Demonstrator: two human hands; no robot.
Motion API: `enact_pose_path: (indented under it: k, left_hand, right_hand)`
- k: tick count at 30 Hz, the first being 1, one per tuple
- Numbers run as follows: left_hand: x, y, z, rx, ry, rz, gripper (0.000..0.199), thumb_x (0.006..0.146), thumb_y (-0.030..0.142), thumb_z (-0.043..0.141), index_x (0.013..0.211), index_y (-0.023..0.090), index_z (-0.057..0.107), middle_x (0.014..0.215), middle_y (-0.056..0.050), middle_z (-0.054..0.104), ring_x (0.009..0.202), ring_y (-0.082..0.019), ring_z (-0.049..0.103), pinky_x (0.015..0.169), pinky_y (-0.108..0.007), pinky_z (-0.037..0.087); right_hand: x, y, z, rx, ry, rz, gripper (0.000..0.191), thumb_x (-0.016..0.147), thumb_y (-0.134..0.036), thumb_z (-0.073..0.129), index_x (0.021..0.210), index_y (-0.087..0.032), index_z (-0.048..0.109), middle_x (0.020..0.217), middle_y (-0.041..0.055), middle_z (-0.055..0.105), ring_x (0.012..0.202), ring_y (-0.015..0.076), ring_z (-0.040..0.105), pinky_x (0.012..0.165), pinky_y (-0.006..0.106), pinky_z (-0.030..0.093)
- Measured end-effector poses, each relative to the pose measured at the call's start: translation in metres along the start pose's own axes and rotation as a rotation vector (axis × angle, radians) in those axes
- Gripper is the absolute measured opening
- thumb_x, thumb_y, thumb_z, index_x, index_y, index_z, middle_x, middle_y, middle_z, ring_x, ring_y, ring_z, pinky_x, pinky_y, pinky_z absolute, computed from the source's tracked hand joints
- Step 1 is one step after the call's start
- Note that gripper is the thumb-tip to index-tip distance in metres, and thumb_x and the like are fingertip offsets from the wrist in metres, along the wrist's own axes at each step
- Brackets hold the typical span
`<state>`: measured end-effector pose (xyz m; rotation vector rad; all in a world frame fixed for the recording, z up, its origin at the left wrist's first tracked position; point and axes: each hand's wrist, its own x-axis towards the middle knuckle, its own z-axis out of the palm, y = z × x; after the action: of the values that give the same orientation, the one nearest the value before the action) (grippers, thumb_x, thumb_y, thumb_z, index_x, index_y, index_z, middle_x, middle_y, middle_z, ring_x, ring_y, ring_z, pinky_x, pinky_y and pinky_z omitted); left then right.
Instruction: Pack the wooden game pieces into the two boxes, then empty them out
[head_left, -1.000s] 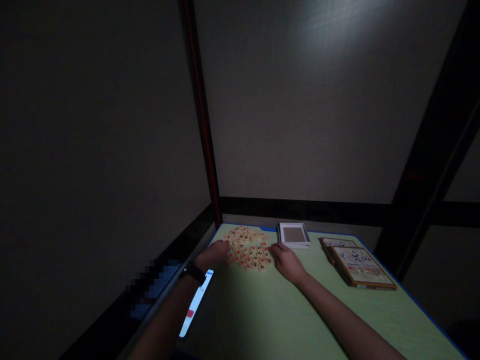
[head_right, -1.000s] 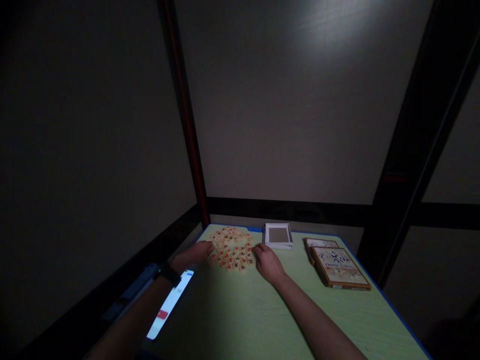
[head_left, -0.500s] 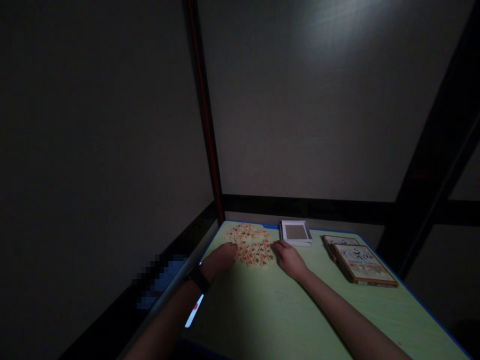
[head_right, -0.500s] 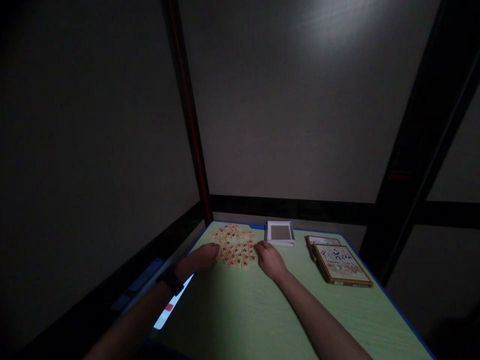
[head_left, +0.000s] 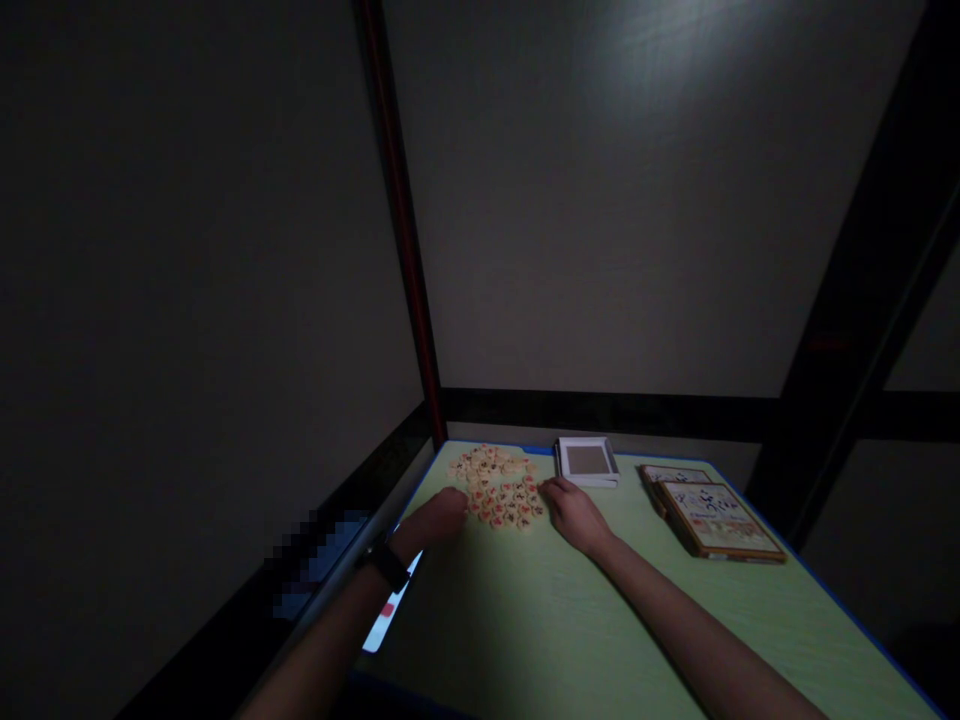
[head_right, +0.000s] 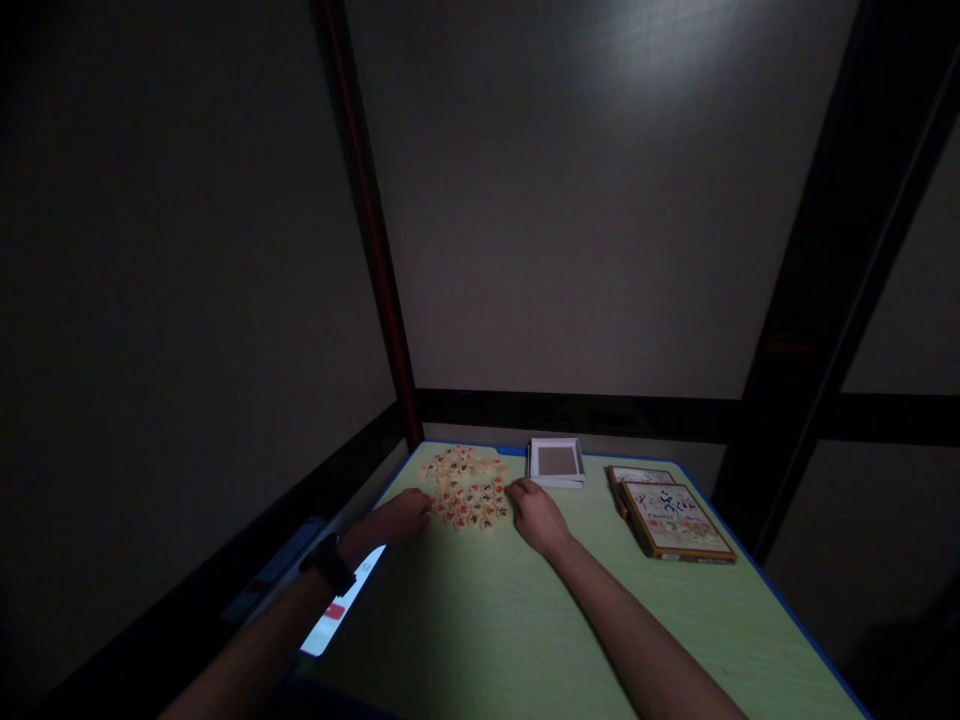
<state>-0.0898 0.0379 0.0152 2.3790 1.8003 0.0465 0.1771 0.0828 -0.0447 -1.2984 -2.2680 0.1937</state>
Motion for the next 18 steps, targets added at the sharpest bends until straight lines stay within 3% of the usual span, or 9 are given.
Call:
enact_pose_path:
  k: [10, 14, 18]
  left_hand:
    - [0.019, -0.01, 0.006, -0.206, 0.018, -0.218, 0.008, 0.077, 0.011, 0.059, 0.084, 0.014, 0.064, 0.081, -0.005, 0.072, 0.068, -0.012, 0.068, 0.059, -0.018, 0.048]
    - [0.019, -0.011, 0.006, -0.221, 0.046, -0.255, 0.012, 0.075, 0.014, 0.065, 0.087, 0.014, 0.063, 0.085, -0.005, 0.073, 0.071, -0.012, 0.068, 0.059, -0.017, 0.047]
    - [0.018, -0.013, 0.006, -0.192, 0.052, -0.242, 0.003, 0.074, 0.016, 0.066, 0.074, 0.015, 0.064, 0.079, -0.004, 0.072, 0.076, -0.014, 0.067, 0.064, -0.019, 0.048]
  right_hand:
    - [-0.001, -0.001, -0.002, -0.003, 0.0, -0.005, 0.044, 0.082, -0.001, 0.042, 0.116, -0.014, 0.068, 0.117, 0.0128, 0.065, 0.107, 0.0205, 0.061, 0.097, 0.028, 0.044]
    - [-0.001, -0.002, -0.003, -0.013, -0.008, 0.006, 0.044, 0.083, -0.002, 0.042, 0.117, -0.013, 0.067, 0.117, 0.0133, 0.065, 0.106, 0.0207, 0.062, 0.096, 0.028, 0.044]
    - [-0.001, -0.003, -0.003, -0.01, -0.007, 0.009, 0.043, 0.084, -0.002, 0.042, 0.117, -0.015, 0.067, 0.117, 0.0126, 0.065, 0.106, 0.0202, 0.062, 0.096, 0.027, 0.044]
